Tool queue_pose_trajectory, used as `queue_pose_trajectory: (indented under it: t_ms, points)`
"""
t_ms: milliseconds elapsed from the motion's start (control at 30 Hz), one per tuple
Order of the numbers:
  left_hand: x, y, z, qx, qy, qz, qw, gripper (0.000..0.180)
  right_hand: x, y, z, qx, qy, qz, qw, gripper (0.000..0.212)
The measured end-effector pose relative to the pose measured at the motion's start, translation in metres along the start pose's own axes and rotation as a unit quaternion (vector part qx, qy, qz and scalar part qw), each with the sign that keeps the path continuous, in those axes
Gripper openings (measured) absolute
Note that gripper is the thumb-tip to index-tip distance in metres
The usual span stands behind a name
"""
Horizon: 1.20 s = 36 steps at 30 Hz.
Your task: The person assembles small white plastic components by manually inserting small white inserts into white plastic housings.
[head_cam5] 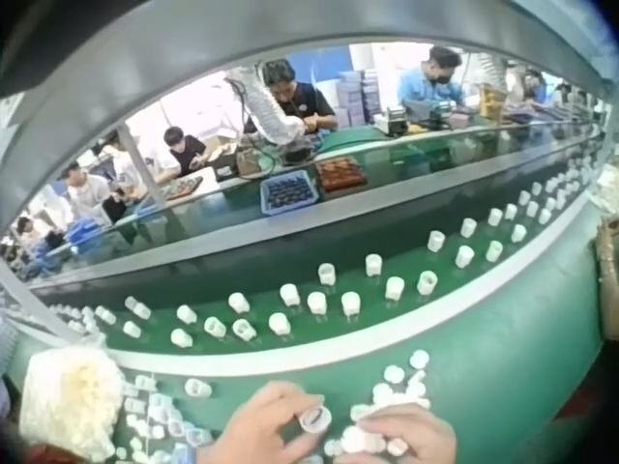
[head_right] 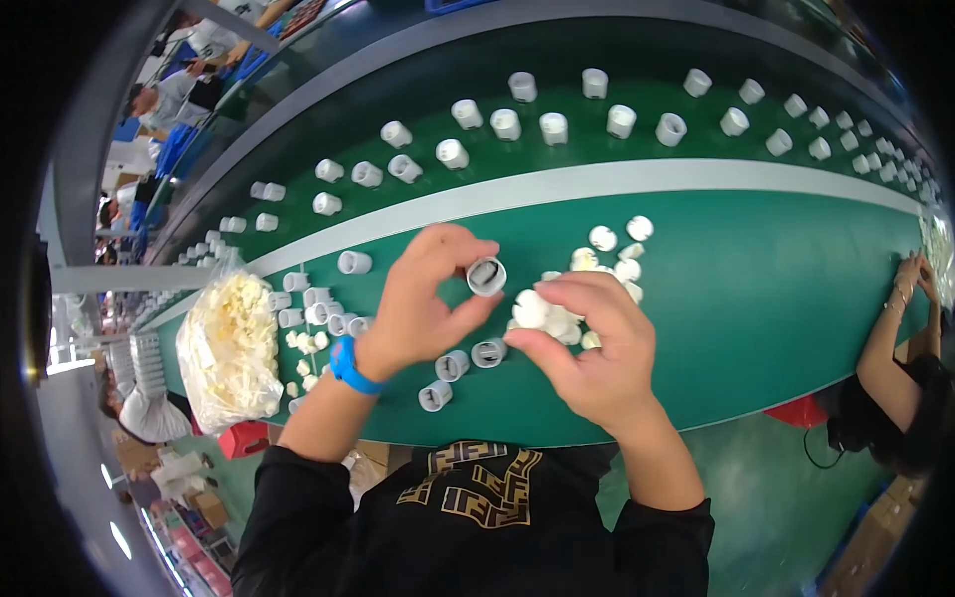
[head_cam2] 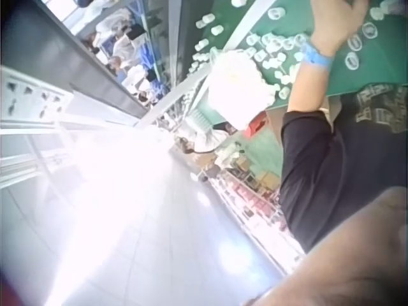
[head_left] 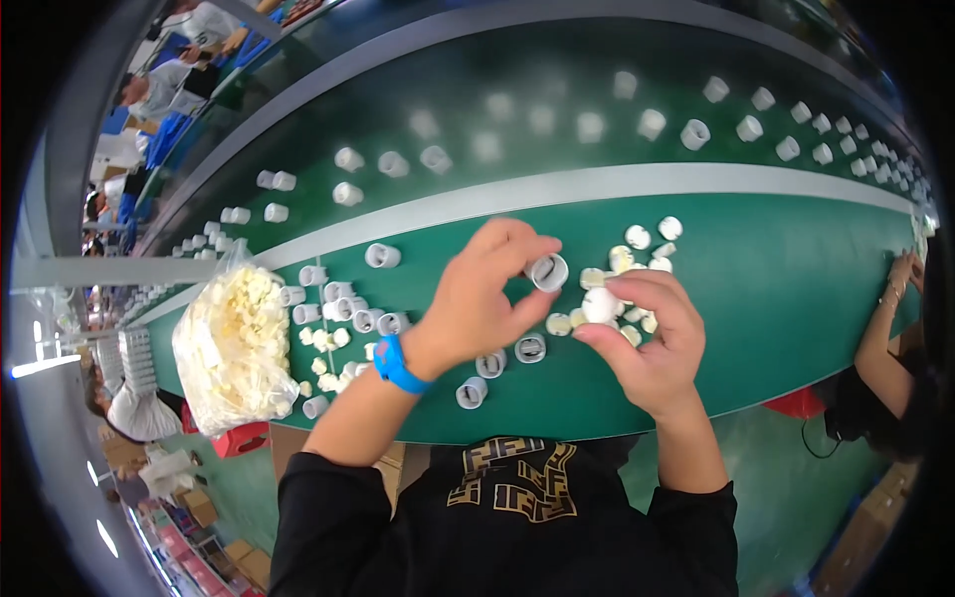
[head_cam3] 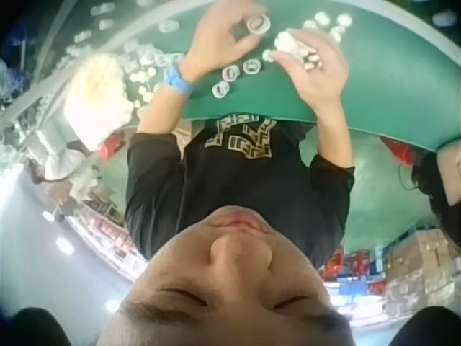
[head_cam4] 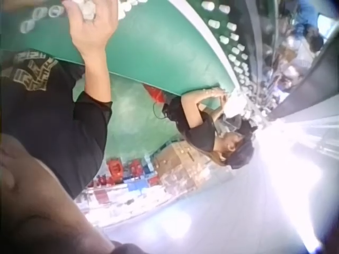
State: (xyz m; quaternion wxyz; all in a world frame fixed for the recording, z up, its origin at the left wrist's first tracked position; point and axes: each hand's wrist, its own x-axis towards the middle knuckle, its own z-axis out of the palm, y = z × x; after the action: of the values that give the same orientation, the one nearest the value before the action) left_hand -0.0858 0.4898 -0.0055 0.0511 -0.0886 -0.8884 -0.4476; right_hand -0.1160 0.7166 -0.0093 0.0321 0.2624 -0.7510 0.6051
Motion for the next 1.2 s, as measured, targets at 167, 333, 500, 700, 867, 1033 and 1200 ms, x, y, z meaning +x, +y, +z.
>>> queue_pose_trajectory:
  t_ms: [167, 333, 500, 700, 867, 1033, 1200]
  points:
    - [-0.048, 0.007, -0.004, -0.039, 0.146, 0.049, 0.987, 0.05, 0.013, -0.019, 0.047, 0.014, -0.055, -0.063, 0.996, 0.048]
    - [-0.071, 0.001, -0.01, -0.038, 0.194, 0.034, 0.98, 0.051, 0.009, -0.033, 0.072, 0.022, -0.086, -0.052, 0.995, 0.046]
    - [-0.082, -0.007, -0.018, 0.038, 0.197, 0.069, 0.977, 0.048, 0.009, -0.049, 0.076, -0.107, -0.106, -0.096, 0.984, 0.044]
    - [-0.086, -0.01, -0.021, 0.004, 0.231, 0.051, 0.972, 0.048, 0.014, -0.069, 0.084, -0.032, -0.136, -0.028, 0.99, 0.033]
    - [-0.085, -0.008, -0.026, 0.029, 0.21, 0.06, 0.975, 0.047, 0.013, -0.049, 0.089, 0.002, -0.13, -0.003, 0.991, 0.022]
    - [-0.089, -0.013, -0.028, 0.054, 0.199, 0.06, 0.977, 0.046, 0.02, -0.046, 0.097, 0.049, -0.155, 0.115, 0.98, 0.013]
    - [-0.093, -0.019, -0.033, 0.045, 0.185, 0.053, 0.98, 0.046, 0.029, -0.049, 0.101, -0.017, -0.215, 0.169, 0.962, 0.014]
